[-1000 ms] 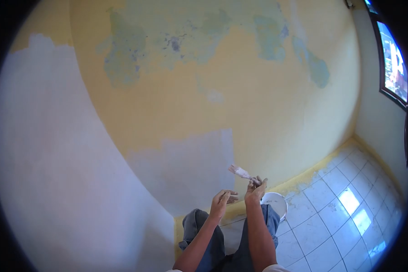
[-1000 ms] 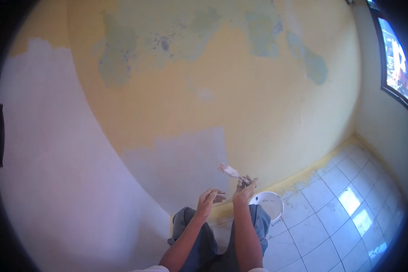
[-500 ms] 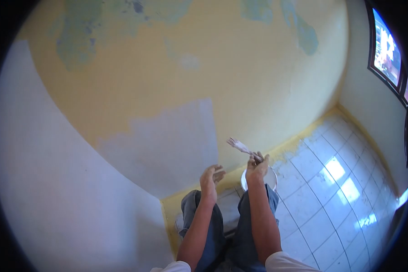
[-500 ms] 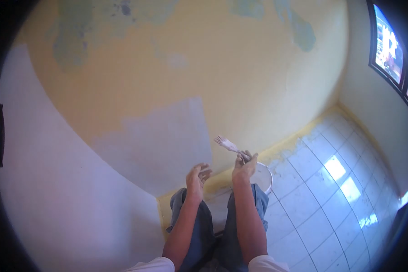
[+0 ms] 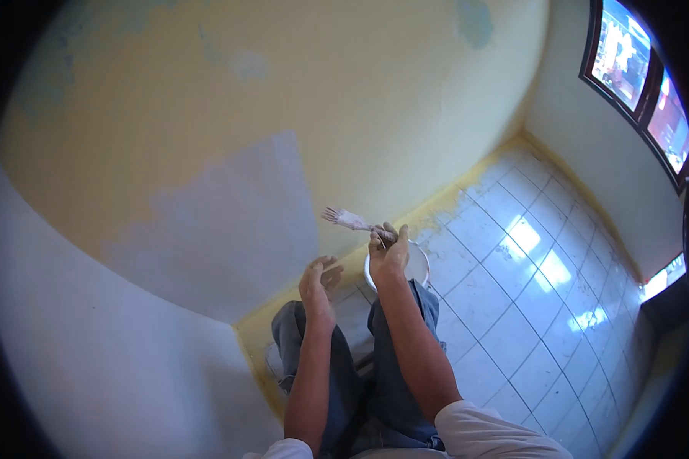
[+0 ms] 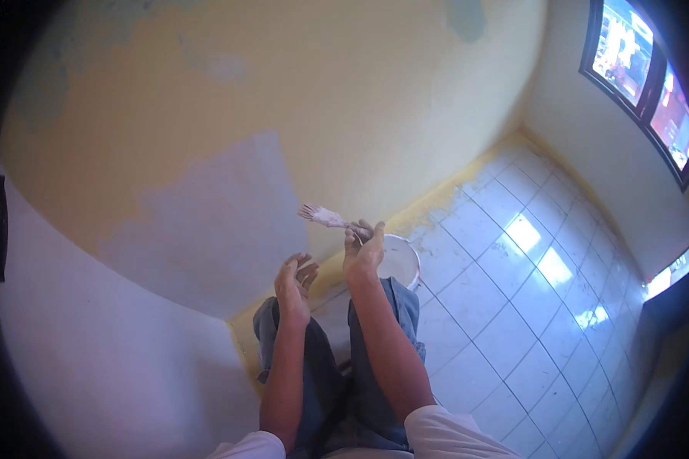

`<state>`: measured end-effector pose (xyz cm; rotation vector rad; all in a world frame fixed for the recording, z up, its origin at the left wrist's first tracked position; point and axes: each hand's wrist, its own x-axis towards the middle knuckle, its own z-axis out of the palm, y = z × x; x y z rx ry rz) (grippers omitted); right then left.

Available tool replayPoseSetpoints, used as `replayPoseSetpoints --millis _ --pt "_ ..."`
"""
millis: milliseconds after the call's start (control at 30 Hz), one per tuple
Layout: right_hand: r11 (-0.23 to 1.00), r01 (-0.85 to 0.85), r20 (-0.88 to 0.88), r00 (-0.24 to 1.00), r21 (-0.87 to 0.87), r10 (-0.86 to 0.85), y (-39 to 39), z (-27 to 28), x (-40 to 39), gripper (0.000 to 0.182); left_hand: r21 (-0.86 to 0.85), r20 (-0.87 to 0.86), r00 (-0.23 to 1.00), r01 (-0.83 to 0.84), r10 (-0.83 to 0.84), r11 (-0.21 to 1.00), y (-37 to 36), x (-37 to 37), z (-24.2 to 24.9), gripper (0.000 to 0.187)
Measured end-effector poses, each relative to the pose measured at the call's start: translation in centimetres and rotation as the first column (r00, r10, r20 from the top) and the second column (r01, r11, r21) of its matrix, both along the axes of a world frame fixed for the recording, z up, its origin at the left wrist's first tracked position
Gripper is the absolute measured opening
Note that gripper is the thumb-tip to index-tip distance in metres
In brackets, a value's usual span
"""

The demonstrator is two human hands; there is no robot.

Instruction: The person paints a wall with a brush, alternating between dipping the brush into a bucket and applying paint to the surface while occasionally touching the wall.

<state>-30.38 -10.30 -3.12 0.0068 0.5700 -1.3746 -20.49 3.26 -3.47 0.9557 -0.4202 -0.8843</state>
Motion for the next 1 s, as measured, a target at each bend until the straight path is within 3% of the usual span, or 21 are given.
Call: replayPoseSetpoints --millis 567,733,800,833,900,933,967,1000 --pt "0.998 0.023 -0.101 0.994 -0.057 -0.029 -2.3 -2.2 -0.3 0.060 0.046 0.277 0.949 0.147 -0.154 0.988 0.1 3.2 -2.2 0.028" --pt "0.993 0.095 -0.100 0.990 -0.072 -0.102 -3.3 -3.0 0.0 0.052 0.045 0.410 0.898 0.152 -0.157 0.987 0.4 4.6 -2.5 0.025" --pt "0.989 0.121 -0.153 0.979 -0.091 -0.134 -4.2 -4.4 -0.1 0.058 0.056 0.613 0.767 0.197 -0.190 0.979 -0.2 6.2 -0.2 0.024" --pt "0.962 0.088 -0.286 0.944 -0.258 -0.163 -5.1 -6.5 -1.1 0.058 0.042 0.727 0.665 0.204 -0.169 0.978 -0.6 7.0 1.6 0.024" --pt "0.953 0.060 -0.317 0.935 -0.296 -0.158 -4.6 -8.5 -1.0 0.055 0.042 0.882 0.455 0.186 -0.124 0.982 -0.5 9.3 3.9 0.022" --pt "0.970 0.119 -0.235 0.957 -0.210 -0.168 -4.2 -6.7 -0.4 0.052 0.011 0.928 0.362 0.195 -0.083 0.981 -1.0 10.6 4.0 0.021" --pt "0.929 0.073 -0.436 0.868 -0.362 -0.238 -4.3 -8.6 0.1 0.048 -0.001 0.927 0.364 0.236 -0.087 0.972 -2.1 12.4 2.6 0.023" --pt "0.915 0.059 -0.511 0.815 -0.399 -0.275 -3.6 -9.0 -0.1 0.044 -0.024 0.920 0.381 0.299 -0.096 0.954 -2.9 13.8 0.9 0.024"
